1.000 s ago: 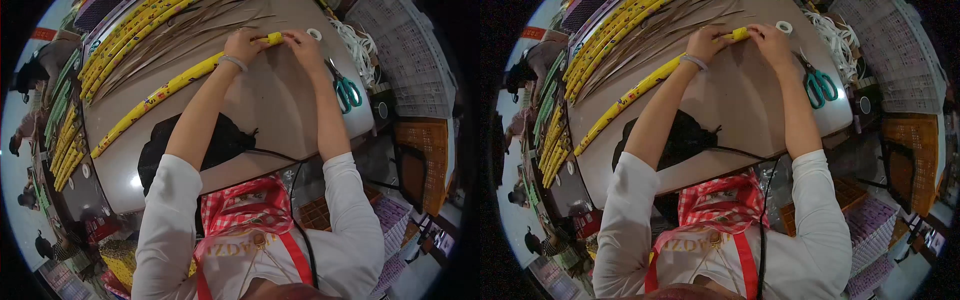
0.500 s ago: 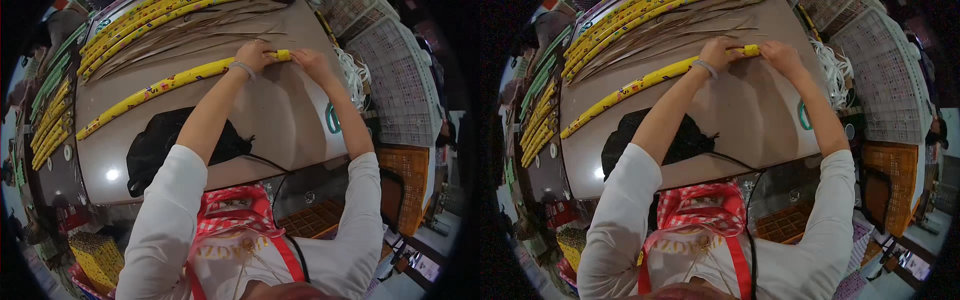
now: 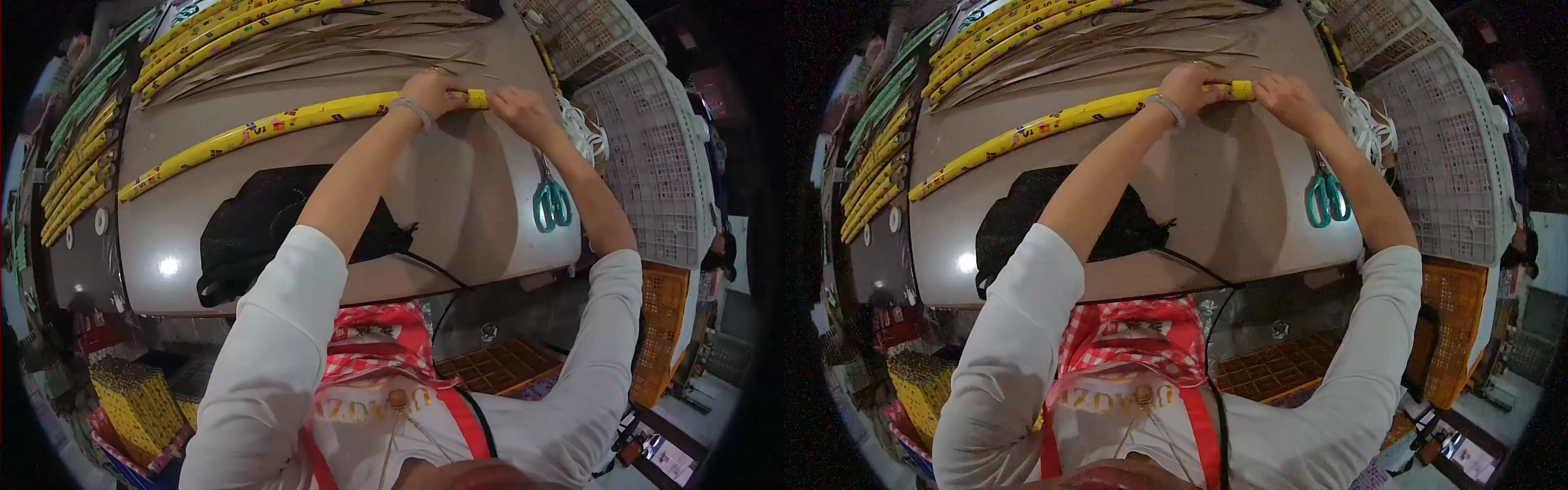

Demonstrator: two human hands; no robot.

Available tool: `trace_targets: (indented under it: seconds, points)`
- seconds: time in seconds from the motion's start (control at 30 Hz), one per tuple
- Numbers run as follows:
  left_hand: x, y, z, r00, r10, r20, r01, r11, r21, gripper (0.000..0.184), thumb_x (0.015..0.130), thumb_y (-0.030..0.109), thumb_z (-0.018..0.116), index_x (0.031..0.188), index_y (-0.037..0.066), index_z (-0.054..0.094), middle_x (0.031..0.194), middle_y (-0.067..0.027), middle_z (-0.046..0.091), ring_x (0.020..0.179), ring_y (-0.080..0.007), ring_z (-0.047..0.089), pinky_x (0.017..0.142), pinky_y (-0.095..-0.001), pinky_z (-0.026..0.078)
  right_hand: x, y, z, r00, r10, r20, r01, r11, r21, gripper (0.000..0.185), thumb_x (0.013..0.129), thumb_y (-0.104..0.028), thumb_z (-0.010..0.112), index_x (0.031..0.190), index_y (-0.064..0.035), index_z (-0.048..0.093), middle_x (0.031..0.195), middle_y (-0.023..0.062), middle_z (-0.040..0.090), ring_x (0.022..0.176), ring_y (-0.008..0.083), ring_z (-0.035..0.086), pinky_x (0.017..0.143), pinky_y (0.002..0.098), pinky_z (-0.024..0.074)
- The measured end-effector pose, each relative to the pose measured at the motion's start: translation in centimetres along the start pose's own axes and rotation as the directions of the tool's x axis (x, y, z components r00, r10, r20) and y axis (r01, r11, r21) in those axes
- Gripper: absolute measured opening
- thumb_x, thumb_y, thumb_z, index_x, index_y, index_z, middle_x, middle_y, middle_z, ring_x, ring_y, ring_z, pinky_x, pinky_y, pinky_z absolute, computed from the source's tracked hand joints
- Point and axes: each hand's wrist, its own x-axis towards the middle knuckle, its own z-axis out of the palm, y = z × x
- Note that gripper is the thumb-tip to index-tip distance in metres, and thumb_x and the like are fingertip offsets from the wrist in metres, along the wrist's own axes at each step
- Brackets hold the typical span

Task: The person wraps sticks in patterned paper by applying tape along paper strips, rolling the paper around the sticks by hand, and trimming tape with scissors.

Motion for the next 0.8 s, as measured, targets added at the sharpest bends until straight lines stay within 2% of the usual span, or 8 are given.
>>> trace_targets:
  seconds: [0.3, 0.37, 0.47, 0.57, 0.8]
  points:
    - [0.0, 0.2, -0.2, 0.999, -0.036, 0.026, 0.035, 0.999, 0.024, 0.028, 0.069, 0.029, 0.065, 0.094, 0.016, 0.066, 0.088, -0.0105, 0.063, 0.087, -0.0282, 0.056, 0.078, -0.0367, 0.045, 0.7, -0.3, -0.5, 0.997, 0.066, -0.036, -0.064, 0.997, 0.035, 0.015, 0.070, -0.014, 0.061, 0.079, -0.0089, 0.051, 0.073, 0.0024, 0.050, 0.070, 0.0167, 0.056, 0.056, 0.0283, 0.0461]
    - [0.1, 0.2, -0.2, 1.000, -0.009, 0.018, 0.009, 1.000, -0.003, 0.028, 0.069, 0.028, 0.065, 0.095, 0.016, 0.066, 0.088, -0.0103, 0.063, 0.088, -0.0285, 0.056, 0.079, -0.0365, 0.045, 0.9, 0.2, -0.5, 0.998, 0.053, -0.043, -0.047, 0.989, 0.138, 0.011, 0.074, -0.013, 0.060, 0.083, -0.0088, 0.054, 0.073, 0.0043, 0.053, 0.065, 0.0198, 0.056, 0.054, 0.0314, 0.0460]
    - [0.1, 0.1, -0.1, 0.999, -0.022, 0.033, 0.022, 1.000, -0.003, 0.030, 0.069, 0.028, 0.066, 0.096, 0.015, 0.065, 0.089, -0.0102, 0.063, 0.088, -0.0281, 0.056, 0.079, -0.0362, 0.045, 1.2, 0.5, -0.6, 0.996, 0.081, 0.020, -0.084, 0.981, 0.177, 0.011, 0.074, -0.013, 0.059, 0.082, -0.0092, 0.054, 0.075, 0.0051, 0.055, 0.064, 0.0222, 0.057, 0.054, 0.0326, 0.0467]
    - [0.0, 0.1, -0.2, 1.000, 0.011, 0.027, -0.011, 1.000, -0.004, 0.031, 0.068, 0.028, 0.066, 0.096, 0.014, 0.065, 0.089, -0.0102, 0.063, 0.087, -0.0276, 0.057, 0.079, -0.0359, 0.045, 1.2, 0.6, -0.5, 0.994, 0.111, 0.003, -0.109, 0.972, 0.210, 0.011, 0.073, -0.013, 0.060, 0.082, -0.0090, 0.056, 0.079, 0.0054, 0.058, 0.065, 0.0238, 0.058, 0.054, 0.0327, 0.0474]
    - [-0.1, 0.3, -0.3, 1.000, 0.006, 0.024, -0.006, 1.000, 0.005, 0.030, 0.068, 0.028, 0.067, 0.094, 0.013, 0.066, 0.089, -0.0098, 0.063, 0.087, -0.0271, 0.057, 0.078, -0.0355, 0.045, 0.7, 0.5, -0.8, 0.980, 0.200, -0.004, -0.190, 0.939, 0.287, 0.011, 0.072, -0.013, 0.062, 0.082, -0.0081, 0.058, 0.081, 0.0049, 0.059, 0.068, 0.0233, 0.059, 0.056, 0.0316, 0.0482]
